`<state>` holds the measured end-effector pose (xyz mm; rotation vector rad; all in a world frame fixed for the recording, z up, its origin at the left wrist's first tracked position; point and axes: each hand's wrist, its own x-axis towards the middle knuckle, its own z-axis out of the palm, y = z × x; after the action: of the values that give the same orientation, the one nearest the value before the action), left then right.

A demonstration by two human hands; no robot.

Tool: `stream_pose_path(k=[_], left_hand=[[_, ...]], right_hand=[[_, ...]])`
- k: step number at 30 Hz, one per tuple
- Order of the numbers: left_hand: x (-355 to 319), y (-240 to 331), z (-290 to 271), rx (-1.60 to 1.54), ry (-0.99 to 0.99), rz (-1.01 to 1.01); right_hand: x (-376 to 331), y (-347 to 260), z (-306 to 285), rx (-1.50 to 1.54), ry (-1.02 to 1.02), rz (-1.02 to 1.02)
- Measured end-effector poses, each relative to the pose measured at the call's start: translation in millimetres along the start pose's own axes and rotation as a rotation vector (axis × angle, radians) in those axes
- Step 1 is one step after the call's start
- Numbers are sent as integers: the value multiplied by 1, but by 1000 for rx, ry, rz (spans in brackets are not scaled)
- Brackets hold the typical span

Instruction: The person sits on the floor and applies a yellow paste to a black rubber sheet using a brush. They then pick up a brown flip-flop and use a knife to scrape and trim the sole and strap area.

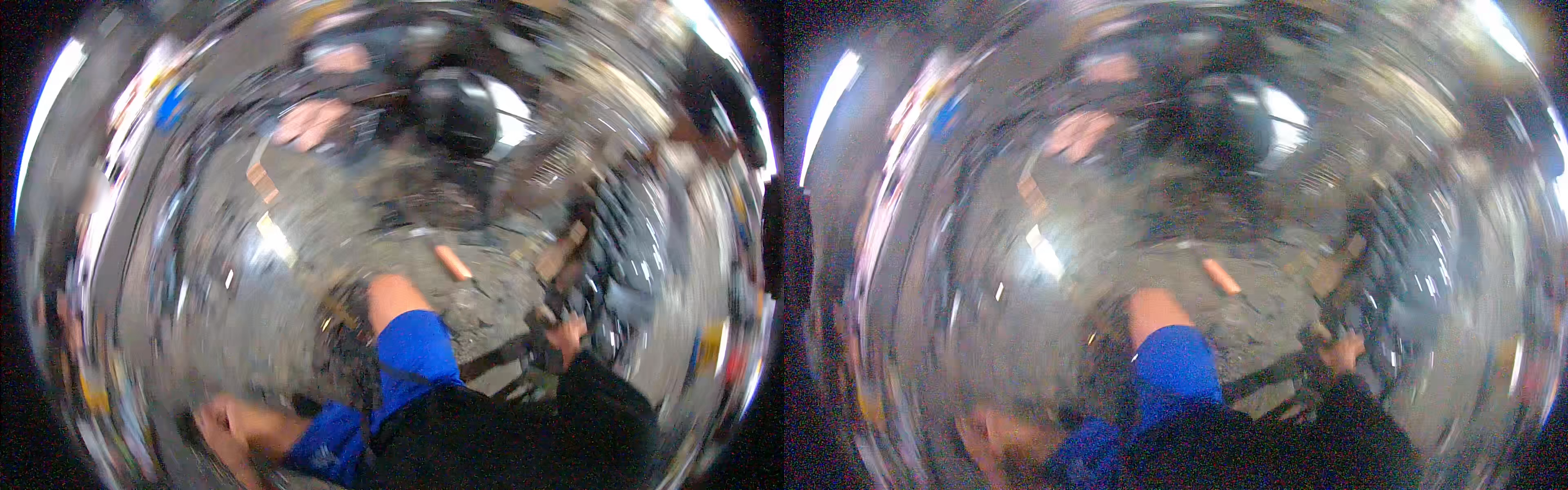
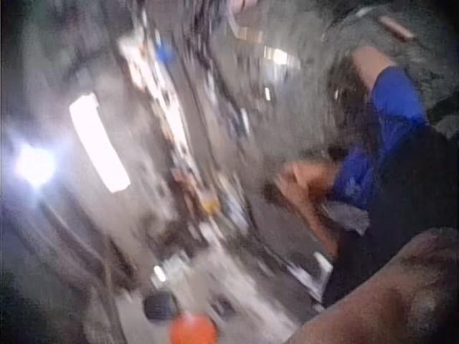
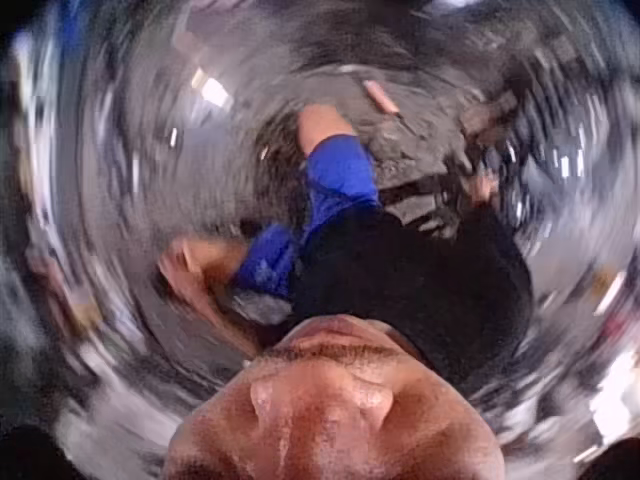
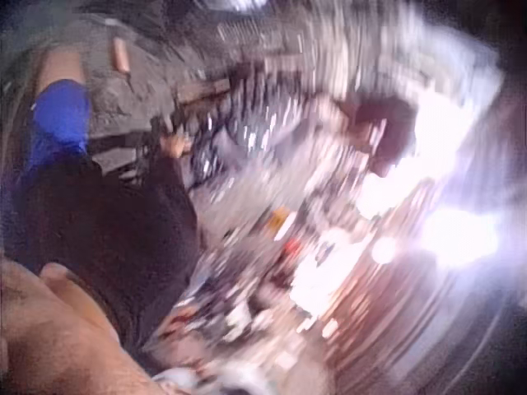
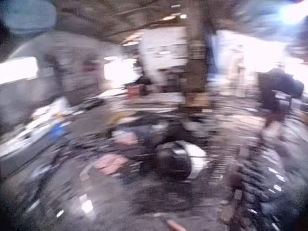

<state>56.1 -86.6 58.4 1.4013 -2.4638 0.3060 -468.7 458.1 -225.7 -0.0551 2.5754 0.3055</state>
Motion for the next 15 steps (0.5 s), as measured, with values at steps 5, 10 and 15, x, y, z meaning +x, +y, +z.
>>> stream_pose_path(k=[5,10,15], left_hand=[[0,30,-33,-284,-165,-273],[-35,39,-41,-161,1,-508],[-86,66,-53,-104,127,-599]], right_hand=[[53,-9,105,-233,788,10],[-42,-238,78,259,663,-989],[-54,-341,58,-4,407,-1369]])
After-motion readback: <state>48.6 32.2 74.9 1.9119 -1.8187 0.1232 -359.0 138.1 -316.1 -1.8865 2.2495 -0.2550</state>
